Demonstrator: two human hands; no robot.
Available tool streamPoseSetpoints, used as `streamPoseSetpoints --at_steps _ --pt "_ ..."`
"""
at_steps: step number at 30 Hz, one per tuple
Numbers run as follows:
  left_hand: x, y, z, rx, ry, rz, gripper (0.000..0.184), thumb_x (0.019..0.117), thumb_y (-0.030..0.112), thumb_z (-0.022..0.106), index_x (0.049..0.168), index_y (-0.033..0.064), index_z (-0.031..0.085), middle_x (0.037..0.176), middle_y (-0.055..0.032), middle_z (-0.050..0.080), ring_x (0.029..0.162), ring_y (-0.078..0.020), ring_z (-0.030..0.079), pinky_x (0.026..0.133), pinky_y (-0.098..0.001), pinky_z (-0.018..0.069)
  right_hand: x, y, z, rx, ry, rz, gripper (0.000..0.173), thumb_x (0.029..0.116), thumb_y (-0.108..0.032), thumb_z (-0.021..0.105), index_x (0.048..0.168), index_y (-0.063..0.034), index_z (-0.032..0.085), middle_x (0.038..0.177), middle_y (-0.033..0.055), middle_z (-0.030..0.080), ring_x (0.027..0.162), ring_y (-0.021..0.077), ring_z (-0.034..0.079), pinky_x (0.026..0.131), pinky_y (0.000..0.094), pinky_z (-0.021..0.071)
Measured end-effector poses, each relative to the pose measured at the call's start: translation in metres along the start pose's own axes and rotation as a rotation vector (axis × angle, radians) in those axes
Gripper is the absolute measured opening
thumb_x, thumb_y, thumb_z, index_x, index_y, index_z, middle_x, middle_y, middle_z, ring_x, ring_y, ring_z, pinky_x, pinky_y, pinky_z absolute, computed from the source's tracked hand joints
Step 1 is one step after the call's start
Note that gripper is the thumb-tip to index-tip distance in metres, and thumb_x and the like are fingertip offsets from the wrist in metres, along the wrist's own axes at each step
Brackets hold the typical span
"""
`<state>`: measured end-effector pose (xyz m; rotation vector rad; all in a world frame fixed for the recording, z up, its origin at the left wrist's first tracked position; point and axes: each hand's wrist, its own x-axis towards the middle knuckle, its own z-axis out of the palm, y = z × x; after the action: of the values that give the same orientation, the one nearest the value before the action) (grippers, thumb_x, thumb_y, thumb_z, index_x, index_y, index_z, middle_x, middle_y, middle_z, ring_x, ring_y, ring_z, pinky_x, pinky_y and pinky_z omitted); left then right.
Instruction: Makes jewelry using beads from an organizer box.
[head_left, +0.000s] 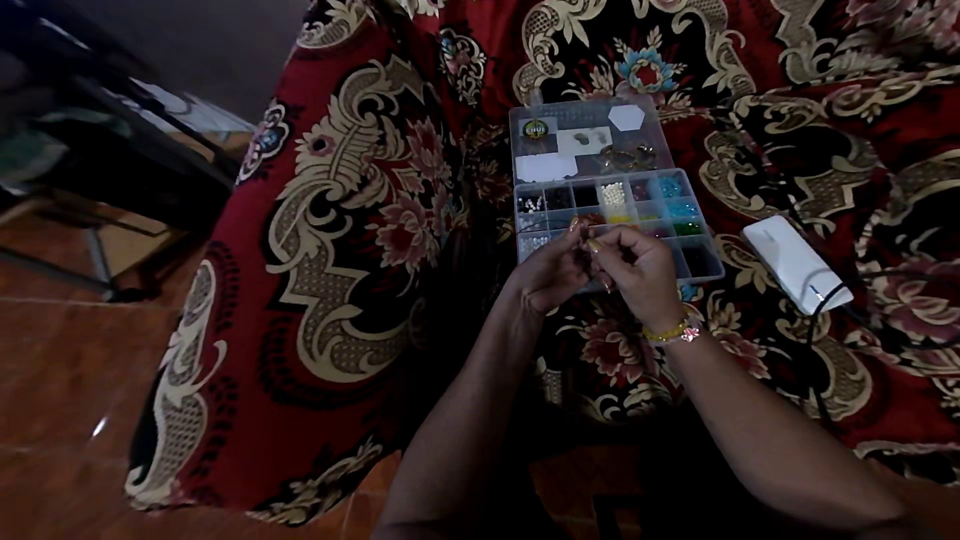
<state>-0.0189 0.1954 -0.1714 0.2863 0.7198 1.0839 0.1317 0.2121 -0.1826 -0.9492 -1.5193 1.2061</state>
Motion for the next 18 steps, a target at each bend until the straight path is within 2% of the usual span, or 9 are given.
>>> streamPoseSetpoints --at_steps 4,10,13,18 --pt "0.0006 -0.0015 -0.0015 -0.030 -0.015 0.007 0.024 0.1100 0.028 0.042 0.113 0.0094 0.057 0.106 -0.0072 0.068 0.095 -0.0144 0.068 0.090 -0.0284 0.0554 0.0002 0.0008 -0.0001 -0.010 0.013 -0.013 0.008 0.0923 -0.011 0.063 0.088 -0.0086 0.070 0.064 -0.0067 0.060 0.051 0.0002 0.054 0.048 0.0173 0.0477" --pt "0.0006 -0.0029 0.0017 -0.031 0.039 0.012 0.024 0.1092 0.029 0.045 0.107 0.0106 0.061 0.099 -0.0047 0.068 0.090 -0.0135 0.068 0.088 -0.0283 0.0561 0.0002 0.0018 0.0003 0.001 0.023 -0.018 0.008 0.0924 -0.010 0.064 0.086 -0.0092 0.069 0.064 -0.0058 0.061 0.051 0.0007 0.054 0.048 0.0173 0.0477" --pt "0.0020 -0.0024 -0.0014 0.031 -0.018 0.023 0.027 0.1096 0.030 0.042 0.108 0.0107 0.060 0.100 -0.0038 0.068 0.090 -0.0114 0.067 0.086 -0.0266 0.0559 0.0000 0.0012 0.0006 -0.008 0.031 -0.018 0.008 0.0922 -0.010 0.064 0.086 -0.0094 0.069 0.066 -0.0060 0.061 0.051 0.0004 0.054 0.048 0.0172 0.0473" --pt "-0.0014 -0.0007 0.0010 0.083 0.011 0.089 0.023 0.1100 0.020 0.041 0.111 0.0111 0.062 0.097 -0.0025 0.068 0.085 -0.0107 0.067 0.082 -0.0264 0.0574 -0.0003 -0.0005 0.0008 0.001 0.031 -0.022 0.007 0.0925 -0.009 0.063 0.090 -0.0076 0.069 0.069 -0.0050 0.064 0.053 0.0007 0.056 0.049 0.0172 0.0496"
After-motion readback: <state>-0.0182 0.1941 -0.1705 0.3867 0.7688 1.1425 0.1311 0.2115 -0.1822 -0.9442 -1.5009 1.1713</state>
